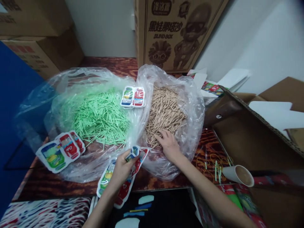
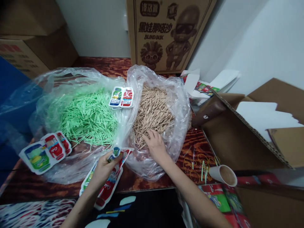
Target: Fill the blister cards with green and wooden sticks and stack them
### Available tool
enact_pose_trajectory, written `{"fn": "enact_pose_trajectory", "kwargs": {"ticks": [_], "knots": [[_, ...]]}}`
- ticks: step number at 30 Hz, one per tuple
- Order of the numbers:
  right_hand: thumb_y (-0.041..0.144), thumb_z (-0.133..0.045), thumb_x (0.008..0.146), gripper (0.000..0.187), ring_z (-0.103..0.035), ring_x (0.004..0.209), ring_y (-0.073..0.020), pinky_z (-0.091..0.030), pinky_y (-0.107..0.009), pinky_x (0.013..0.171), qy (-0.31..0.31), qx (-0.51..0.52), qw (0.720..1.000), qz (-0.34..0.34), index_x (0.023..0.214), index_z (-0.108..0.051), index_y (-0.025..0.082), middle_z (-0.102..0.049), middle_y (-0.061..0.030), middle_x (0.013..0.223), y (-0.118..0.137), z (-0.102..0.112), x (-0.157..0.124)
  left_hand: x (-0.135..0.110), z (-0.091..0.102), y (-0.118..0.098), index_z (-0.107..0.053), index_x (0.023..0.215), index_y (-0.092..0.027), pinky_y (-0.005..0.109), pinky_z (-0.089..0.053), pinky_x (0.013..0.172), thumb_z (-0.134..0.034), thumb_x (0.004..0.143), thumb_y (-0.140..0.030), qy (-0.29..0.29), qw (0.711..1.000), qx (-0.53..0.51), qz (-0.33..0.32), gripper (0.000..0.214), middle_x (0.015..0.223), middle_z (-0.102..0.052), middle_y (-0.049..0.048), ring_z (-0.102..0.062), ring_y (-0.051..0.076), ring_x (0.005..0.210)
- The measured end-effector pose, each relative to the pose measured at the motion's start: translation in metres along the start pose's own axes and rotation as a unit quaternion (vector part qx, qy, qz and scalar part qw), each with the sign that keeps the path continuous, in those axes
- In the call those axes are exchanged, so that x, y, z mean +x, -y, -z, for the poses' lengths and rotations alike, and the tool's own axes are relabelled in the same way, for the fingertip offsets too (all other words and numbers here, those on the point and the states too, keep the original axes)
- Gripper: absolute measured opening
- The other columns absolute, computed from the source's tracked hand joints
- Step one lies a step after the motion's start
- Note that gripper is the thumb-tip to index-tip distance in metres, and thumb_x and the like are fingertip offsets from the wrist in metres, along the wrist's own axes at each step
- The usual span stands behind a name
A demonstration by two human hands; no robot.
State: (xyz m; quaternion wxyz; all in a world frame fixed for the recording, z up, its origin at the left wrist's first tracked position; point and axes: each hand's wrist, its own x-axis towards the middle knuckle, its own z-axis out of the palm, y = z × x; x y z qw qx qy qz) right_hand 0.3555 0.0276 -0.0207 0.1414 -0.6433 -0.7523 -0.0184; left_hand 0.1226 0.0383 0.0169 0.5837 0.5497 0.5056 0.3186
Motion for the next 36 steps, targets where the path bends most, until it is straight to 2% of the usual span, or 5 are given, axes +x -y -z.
{"fn": "enact_pose_trajectory", "kwargs": {"ticks": [13, 21, 26, 32, 36], "knots": [[0.009, -0.041, 0.091, 0.022, -0.036, 0.129, -0.0271, -0.026, -0.045, 0.104, -0.035, -0.026, 0.996, 0.073, 0.098, -0.061, 0.013, -0.057, -0.0161, 0.123, 0.005, -0.031, 0.032, -0.002, 0.016, 0.018, -0.060, 0.068, -0.017, 0.022, -0.037, 0.056, -0.071, 0.069, -0.046, -0.038, 0.996, -0.069, 0.042, 0.031, 0.059, -0.052, -0.0043, -0.045, 0.011, 0.055], [0.011, -0.040, 0.087, 0.018, -0.052, 0.076, -0.0189, -0.040, -0.035, 0.081, -0.050, 0.163, 0.984, -0.057, 0.079, -0.055, 0.018, -0.060, -0.0041, 0.075, -0.006, 0.002, 0.065, 0.001, 0.016, 0.031, -0.063, 0.071, -0.016, 0.022, -0.040, 0.056, -0.074, 0.067, -0.047, -0.030, 0.992, -0.108, 0.066, 0.033, 0.063, -0.059, -0.0036, -0.050, 0.012, 0.057], [0.024, -0.051, 0.086, 0.015, -0.050, 0.052, -0.0120, -0.042, -0.024, 0.054, -0.017, 0.567, 0.777, -0.273, 0.072, -0.047, 0.021, -0.049, 0.0051, 0.058, -0.018, 0.022, 0.087, 0.002, 0.011, 0.025, -0.062, 0.070, -0.016, 0.021, -0.039, 0.054, -0.074, 0.067, -0.046, -0.013, 0.991, -0.117, 0.062, 0.033, 0.064, -0.058, -0.0026, -0.049, 0.012, 0.057], [0.036, -0.064, 0.081, 0.021, -0.064, 0.059, -0.0164, -0.052, -0.029, 0.059, 0.074, 0.708, 0.635, -0.299, 0.074, -0.054, 0.018, -0.065, -0.0031, 0.064, -0.017, 0.020, 0.072, 0.002, 0.009, 0.018, -0.062, 0.070, -0.016, 0.021, -0.037, 0.052, -0.073, 0.068, -0.044, -0.028, 0.994, -0.100, 0.044, 0.030, 0.063, -0.057, -0.0022, -0.048, 0.012, 0.057], [0.036, -0.061, 0.080, 0.020, -0.065, 0.077, -0.0187, -0.051, -0.033, 0.076, -0.009, 0.671, 0.675, -0.307, 0.075, -0.059, 0.017, -0.071, -0.0065, 0.077, -0.015, 0.013, 0.059, 0.003, 0.010, 0.021, -0.060, 0.067, -0.016, 0.021, -0.039, 0.054, -0.074, 0.067, -0.045, -0.030, 0.994, -0.096, 0.045, 0.032, 0.061, -0.056, -0.0033, -0.047, 0.011, 0.056]]}}
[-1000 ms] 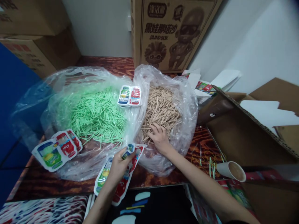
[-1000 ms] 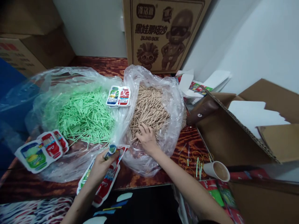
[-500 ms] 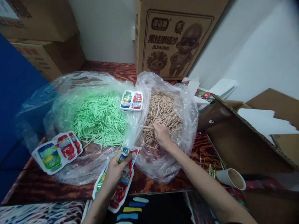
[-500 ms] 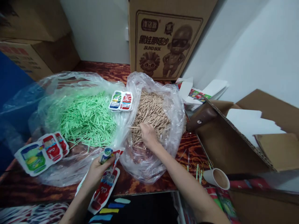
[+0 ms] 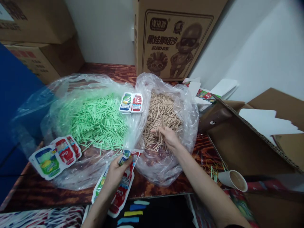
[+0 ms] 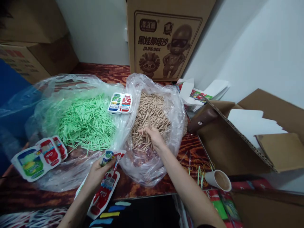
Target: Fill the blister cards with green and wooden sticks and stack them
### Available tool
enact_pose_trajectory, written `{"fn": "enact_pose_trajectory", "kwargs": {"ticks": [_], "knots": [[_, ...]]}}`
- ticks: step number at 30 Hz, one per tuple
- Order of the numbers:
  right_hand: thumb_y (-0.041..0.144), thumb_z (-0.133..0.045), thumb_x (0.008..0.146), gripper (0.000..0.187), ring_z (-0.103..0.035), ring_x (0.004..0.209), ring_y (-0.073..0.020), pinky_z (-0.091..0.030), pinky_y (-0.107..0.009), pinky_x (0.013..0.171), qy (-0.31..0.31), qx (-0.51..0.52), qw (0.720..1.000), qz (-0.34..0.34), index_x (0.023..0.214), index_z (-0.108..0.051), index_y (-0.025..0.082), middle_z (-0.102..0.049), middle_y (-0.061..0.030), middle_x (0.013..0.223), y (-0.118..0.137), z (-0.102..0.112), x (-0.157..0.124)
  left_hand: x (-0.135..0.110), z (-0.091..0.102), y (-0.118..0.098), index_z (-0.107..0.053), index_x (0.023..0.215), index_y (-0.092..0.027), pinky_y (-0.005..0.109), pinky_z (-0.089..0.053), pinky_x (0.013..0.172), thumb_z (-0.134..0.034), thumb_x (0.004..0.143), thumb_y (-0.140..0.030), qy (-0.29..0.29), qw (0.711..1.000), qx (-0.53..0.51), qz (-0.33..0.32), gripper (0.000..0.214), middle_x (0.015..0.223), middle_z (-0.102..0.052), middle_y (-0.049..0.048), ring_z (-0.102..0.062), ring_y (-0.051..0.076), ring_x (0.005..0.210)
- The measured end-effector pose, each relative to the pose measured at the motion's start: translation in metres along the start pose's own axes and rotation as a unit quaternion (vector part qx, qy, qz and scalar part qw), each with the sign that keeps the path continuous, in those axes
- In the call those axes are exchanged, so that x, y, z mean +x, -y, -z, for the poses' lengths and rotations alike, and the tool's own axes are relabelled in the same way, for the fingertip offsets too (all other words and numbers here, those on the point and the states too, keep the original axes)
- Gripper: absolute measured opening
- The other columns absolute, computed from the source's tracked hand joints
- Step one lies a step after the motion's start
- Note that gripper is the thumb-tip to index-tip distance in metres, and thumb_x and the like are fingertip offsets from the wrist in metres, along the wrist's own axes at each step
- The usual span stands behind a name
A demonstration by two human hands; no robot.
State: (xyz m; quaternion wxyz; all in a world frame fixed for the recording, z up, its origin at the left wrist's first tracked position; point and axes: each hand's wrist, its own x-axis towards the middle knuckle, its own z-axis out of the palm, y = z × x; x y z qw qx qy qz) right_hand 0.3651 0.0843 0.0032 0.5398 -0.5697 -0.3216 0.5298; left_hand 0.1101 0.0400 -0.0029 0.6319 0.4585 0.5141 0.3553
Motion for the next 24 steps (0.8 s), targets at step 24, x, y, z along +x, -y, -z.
{"fn": "enact_pose_trajectory", "kwargs": {"ticks": [24], "knots": [[0.041, -0.061, 0.078, 0.028, -0.035, 0.044, -0.0095, -0.029, -0.024, 0.044, 0.140, -0.011, 0.987, -0.083, 0.064, -0.045, 0.022, -0.040, 0.0064, 0.048, -0.031, -0.030, -0.058, 0.028, -0.059, -0.055, -0.065, 0.090, -0.018, 0.042, -0.035, 0.103, -0.046, 0.073, -0.002, 0.116, 0.896, 0.212, -0.374, 0.031, 0.131, -0.058, 0.0101, -0.048, 0.025, 0.124]]}}
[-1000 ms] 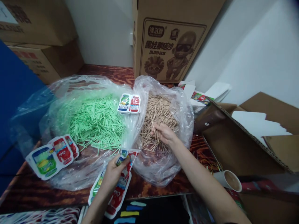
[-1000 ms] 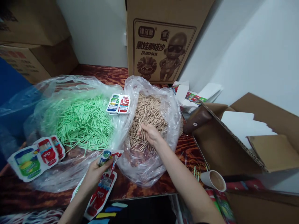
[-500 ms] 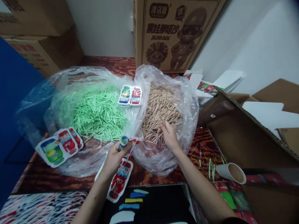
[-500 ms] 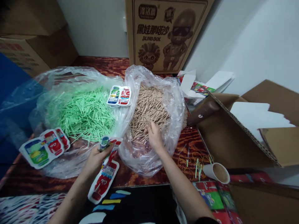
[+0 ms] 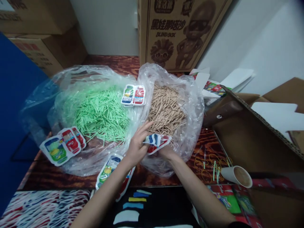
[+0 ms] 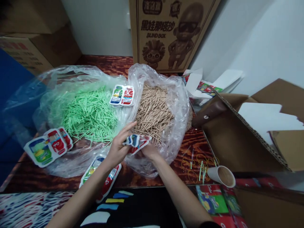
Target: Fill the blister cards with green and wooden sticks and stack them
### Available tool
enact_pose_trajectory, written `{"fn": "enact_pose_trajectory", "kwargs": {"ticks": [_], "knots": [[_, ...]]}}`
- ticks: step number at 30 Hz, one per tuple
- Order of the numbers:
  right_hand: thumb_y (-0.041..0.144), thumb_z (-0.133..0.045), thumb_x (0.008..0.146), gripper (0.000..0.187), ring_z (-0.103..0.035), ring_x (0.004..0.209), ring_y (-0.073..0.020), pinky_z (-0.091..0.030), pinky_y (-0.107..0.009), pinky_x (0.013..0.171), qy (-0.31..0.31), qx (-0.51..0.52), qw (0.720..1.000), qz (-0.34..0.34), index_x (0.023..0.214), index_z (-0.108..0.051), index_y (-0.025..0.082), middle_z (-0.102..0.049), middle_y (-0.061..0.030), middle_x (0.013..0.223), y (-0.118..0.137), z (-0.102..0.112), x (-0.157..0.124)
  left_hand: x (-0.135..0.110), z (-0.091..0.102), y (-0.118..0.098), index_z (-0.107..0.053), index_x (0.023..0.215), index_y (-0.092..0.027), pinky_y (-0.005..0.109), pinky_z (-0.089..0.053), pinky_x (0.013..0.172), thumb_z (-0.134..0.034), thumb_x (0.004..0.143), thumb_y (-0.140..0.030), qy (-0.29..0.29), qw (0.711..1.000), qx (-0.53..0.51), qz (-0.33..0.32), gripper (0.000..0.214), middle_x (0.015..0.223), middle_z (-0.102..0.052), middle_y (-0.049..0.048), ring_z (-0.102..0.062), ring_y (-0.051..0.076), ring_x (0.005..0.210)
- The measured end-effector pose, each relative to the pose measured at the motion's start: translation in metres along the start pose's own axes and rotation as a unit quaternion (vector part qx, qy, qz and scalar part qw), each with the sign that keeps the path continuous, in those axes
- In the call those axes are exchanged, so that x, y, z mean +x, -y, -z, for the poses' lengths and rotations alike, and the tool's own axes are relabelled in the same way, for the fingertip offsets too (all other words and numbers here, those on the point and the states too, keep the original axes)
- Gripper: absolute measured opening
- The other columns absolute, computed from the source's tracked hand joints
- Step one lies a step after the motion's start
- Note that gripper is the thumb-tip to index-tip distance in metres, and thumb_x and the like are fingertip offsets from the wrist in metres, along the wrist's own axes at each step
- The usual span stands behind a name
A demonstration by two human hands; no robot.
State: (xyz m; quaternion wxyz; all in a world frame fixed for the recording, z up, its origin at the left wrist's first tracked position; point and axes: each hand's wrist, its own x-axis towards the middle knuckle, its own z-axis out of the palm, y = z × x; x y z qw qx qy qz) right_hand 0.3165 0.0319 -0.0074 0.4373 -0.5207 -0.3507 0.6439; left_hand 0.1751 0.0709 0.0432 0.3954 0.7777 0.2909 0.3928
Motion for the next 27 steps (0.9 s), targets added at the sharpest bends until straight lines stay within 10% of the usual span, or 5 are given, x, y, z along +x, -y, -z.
{"fn": "enact_pose_trajectory", "kwargs": {"ticks": [11, 18, 23, 27], "knots": [[0.032, -0.074, 0.075, 0.029, -0.035, 0.045, -0.0025, -0.020, -0.017, 0.043, 0.176, 0.234, 0.948, -0.126, 0.091, -0.053, 0.019, -0.057, 0.0023, 0.075, -0.023, -0.001, -0.018, 0.000, -0.017, 0.033, -0.058, 0.070, -0.016, 0.021, -0.033, 0.052, -0.060, 0.078, -0.038, -0.033, 0.954, -0.139, 0.265, 0.023, 0.057, -0.046, -0.0066, -0.040, 0.010, 0.054], [0.033, -0.080, 0.066, 0.033, -0.044, 0.044, -0.0047, -0.027, -0.018, 0.041, 0.183, 0.161, 0.956, -0.162, 0.080, -0.056, 0.014, -0.056, 0.0029, 0.060, -0.030, -0.001, -0.012, -0.004, -0.013, 0.035, -0.056, 0.062, -0.016, 0.020, -0.033, 0.053, -0.065, 0.072, -0.038, 0.022, 0.941, -0.187, 0.280, 0.027, 0.058, -0.047, -0.0055, -0.040, 0.010, 0.055], [0.041, -0.076, 0.070, 0.036, -0.031, 0.038, -0.0022, -0.017, -0.018, 0.037, 0.125, 0.135, 0.975, -0.121, 0.072, -0.049, 0.017, -0.048, 0.0076, 0.053, -0.014, 0.003, -0.009, -0.008, 0.006, 0.032, -0.059, 0.066, -0.016, 0.023, -0.039, 0.057, -0.070, 0.069, -0.040, -0.105, 0.920, -0.230, 0.300, 0.026, 0.059, -0.053, -0.0052, -0.047, 0.011, 0.056], [0.043, -0.070, 0.073, 0.033, -0.030, 0.038, -0.0049, -0.017, -0.020, 0.036, 0.086, 0.074, 0.991, -0.068, 0.066, -0.048, 0.019, -0.044, 0.0070, 0.050, -0.010, 0.005, -0.006, -0.011, 0.016, 0.015, -0.066, 0.078, -0.018, 0.033, -0.046, 0.082, -0.062, 0.075, -0.023, -0.062, 0.973, -0.144, 0.172, 0.006, 0.091, -0.069, 0.0046, -0.061, 0.022, 0.089]]}}
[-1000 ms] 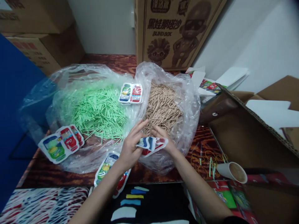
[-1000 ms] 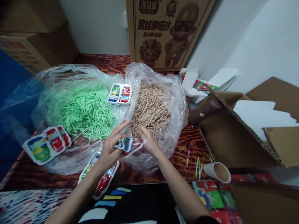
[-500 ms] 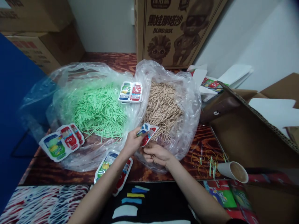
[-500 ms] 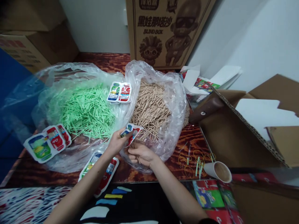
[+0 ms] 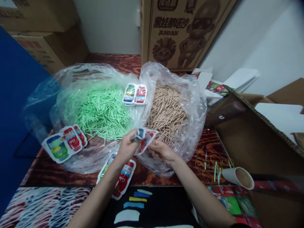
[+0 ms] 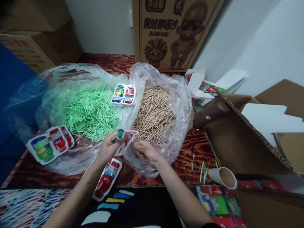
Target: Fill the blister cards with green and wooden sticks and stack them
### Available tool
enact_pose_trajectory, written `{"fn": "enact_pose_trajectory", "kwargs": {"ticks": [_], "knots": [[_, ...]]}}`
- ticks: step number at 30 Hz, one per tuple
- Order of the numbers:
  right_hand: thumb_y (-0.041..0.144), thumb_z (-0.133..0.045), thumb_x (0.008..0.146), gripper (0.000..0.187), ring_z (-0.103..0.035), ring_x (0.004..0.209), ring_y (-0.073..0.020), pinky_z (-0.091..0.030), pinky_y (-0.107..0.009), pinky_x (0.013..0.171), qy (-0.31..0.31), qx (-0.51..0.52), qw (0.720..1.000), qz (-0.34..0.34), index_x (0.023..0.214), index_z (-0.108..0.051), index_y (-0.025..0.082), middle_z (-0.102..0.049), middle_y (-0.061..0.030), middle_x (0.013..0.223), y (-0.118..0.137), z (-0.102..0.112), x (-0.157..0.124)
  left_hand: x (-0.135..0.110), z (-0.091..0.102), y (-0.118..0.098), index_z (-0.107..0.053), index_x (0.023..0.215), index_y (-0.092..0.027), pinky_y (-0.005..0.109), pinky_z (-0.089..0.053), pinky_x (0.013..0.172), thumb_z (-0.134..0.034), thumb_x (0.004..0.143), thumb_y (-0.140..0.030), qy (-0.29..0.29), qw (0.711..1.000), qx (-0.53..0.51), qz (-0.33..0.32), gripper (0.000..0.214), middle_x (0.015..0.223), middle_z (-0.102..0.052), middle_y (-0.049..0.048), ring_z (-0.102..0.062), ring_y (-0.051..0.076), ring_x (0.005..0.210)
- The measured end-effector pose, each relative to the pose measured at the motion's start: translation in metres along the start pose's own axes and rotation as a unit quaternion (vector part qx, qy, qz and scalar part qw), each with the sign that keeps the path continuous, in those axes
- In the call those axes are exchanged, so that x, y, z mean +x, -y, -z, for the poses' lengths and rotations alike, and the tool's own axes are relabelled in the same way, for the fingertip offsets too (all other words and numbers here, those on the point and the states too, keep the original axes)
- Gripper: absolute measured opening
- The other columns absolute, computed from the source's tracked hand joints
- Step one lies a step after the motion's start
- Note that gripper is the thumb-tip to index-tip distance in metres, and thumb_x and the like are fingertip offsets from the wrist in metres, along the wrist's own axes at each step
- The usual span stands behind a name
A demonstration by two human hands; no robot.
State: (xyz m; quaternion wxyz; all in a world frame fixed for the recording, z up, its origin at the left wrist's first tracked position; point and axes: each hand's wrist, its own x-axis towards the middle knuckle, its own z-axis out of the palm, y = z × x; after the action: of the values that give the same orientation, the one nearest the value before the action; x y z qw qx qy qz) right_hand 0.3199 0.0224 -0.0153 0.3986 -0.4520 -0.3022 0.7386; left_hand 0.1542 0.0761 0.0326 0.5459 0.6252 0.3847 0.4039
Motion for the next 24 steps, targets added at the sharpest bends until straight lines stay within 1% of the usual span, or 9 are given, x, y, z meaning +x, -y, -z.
{"fn": "enact_pose_trajectory", "kwargs": {"ticks": [3, 6, 10, 12, 14, 16, 19, 21, 24], "knots": [[0.036, -0.068, 0.073, 0.028, -0.031, 0.042, -0.0082, -0.023, -0.022, 0.038, -0.051, -0.049, 0.997, 0.041, 0.061, -0.048, 0.021, -0.041, 0.0062, 0.048, -0.005, 0.000, 0.003, -0.003, -0.008, -0.006, -0.067, 0.088, -0.020, 0.043, -0.035, 0.103, -0.053, 0.071, -0.004, 0.096, 0.982, 0.100, -0.129, 0.027, 0.123, -0.063, 0.0082, -0.050, 0.026, 0.120], [0.028, -0.072, 0.069, 0.027, -0.034, 0.044, -0.0096, -0.025, -0.024, 0.040, -0.062, -0.072, 0.994, 0.051, 0.056, -0.049, 0.022, -0.042, 0.0056, 0.047, -0.010, -0.002, 0.006, 0.001, -0.018, 0.001, -0.066, 0.092, -0.019, 0.043, -0.036, 0.102, -0.049, 0.067, 0.001, 0.111, 0.970, 0.149, -0.160, 0.037, 0.111, -0.068, 0.0080, -0.055, 0.024, 0.113], [0.035, -0.071, 0.070, 0.022, -0.040, 0.042, -0.0089, -0.028, -0.023, 0.039, -0.020, -0.082, 0.996, 0.011, 0.063, -0.056, 0.020, -0.051, 0.0035, 0.051, -0.013, -0.005, 0.003, 0.010, -0.022, 0.016, -0.067, 0.077, -0.018, 0.031, -0.046, 0.075, -0.054, 0.071, -0.010, 0.046, 0.989, 0.137, -0.018, 0.016, 0.076, -0.066, 0.0022, -0.059, 0.019, 0.076], [0.040, -0.071, 0.070, 0.025, -0.042, 0.042, -0.0077, -0.027, -0.021, 0.038, 0.001, -0.065, 0.998, -0.021, 0.072, -0.058, 0.019, -0.056, 0.0027, 0.057, -0.013, -0.006, 0.000, 0.013, -0.020, 0.020, -0.065, 0.068, -0.017, 0.025, -0.043, 0.060, -0.062, 0.072, -0.022, 0.048, 0.995, 0.049, 0.076, 0.008, 0.062, -0.060, -0.0020, -0.054, 0.015, 0.061], [0.044, -0.071, 0.070, 0.030, -0.040, 0.041, -0.0060, -0.025, -0.020, 0.036, 0.005, -0.041, 0.999, -0.029, 0.074, -0.055, 0.019, -0.055, 0.0034, 0.060, -0.011, -0.005, -0.002, 0.013, -0.014, 0.019, -0.063, 0.062, -0.016, 0.022, -0.039, 0.053, -0.069, 0.068, -0.031, 0.028, 0.989, -0.054, 0.135, 0.018, 0.056, -0.056, -0.0044, -0.049, 0.012, 0.053], [0.045, -0.070, 0.072, 0.032, -0.038, 0.040, -0.0054, -0.025, -0.019, 0.036, -0.030, -0.019, 0.999, 0.011, 0.072, -0.050, 0.020, -0.052, 0.0053, 0.059, -0.009, -0.004, -0.001, 0.012, -0.007, 0.017, -0.063, 0.063, -0.015, 0.021, -0.039, 0.053, -0.075, 0.064, -0.034, -0.032, 0.979, -0.129, 0.156, 0.022, 0.056, -0.057, -0.0049, -0.049, 0.010, 0.051], [0.044, -0.064, 0.078, 0.027, -0.042, 0.046, -0.0074, -0.032, -0.020, 0.044, -0.126, -0.027, 0.982, 0.134, 0.075, -0.050, 0.021, -0.049, 0.0064, 0.060, -0.004, -0.002, 0.005, 0.008, 0.003, 0.014, -0.067, 0.072, -0.015, 0.021, -0.041, 0.056, -0.078, 0.063, -0.032, -0.112, 0.962, -0.196, 0.151, 0.022, 0.060, -0.060, -0.0042, -0.052, 0.010, 0.054], [0.039, -0.061, 0.081, 0.020, -0.047, 0.056, -0.0100, -0.038, -0.022, 0.054, -0.158, -0.081, 0.964, 0.200, 0.078, -0.053, 0.021, -0.052, 0.0045, 0.066, -0.003, -0.001, 0.010, 0.004, 0.008, 0.014, -0.068, 0.075, -0.015, 0.022, -0.043, 0.057, -0.079, 0.062, -0.032, -0.133, 0.955, -0.221, 0.145, 0.024, 0.061, -0.062, -0.0035, -0.055, 0.010, 0.055], [0.031, -0.058, 0.082, 0.012, -0.052, 0.068, -0.0136, -0.041, -0.025, 0.066, -0.177, -0.176, 0.937, 0.243, 0.076, -0.055, 0.021, -0.056, 0.0023, 0.072, -0.008, -0.002, 0.014, -0.005, 0.011, 0.017, -0.069, 0.074, -0.015, 0.023, -0.045, 0.057, -0.081, 0.060, -0.032, -0.149, 0.947, -0.236, 0.161, 0.025, 0.062, -0.065, -0.0021, -0.057, 0.011, 0.055]]}}
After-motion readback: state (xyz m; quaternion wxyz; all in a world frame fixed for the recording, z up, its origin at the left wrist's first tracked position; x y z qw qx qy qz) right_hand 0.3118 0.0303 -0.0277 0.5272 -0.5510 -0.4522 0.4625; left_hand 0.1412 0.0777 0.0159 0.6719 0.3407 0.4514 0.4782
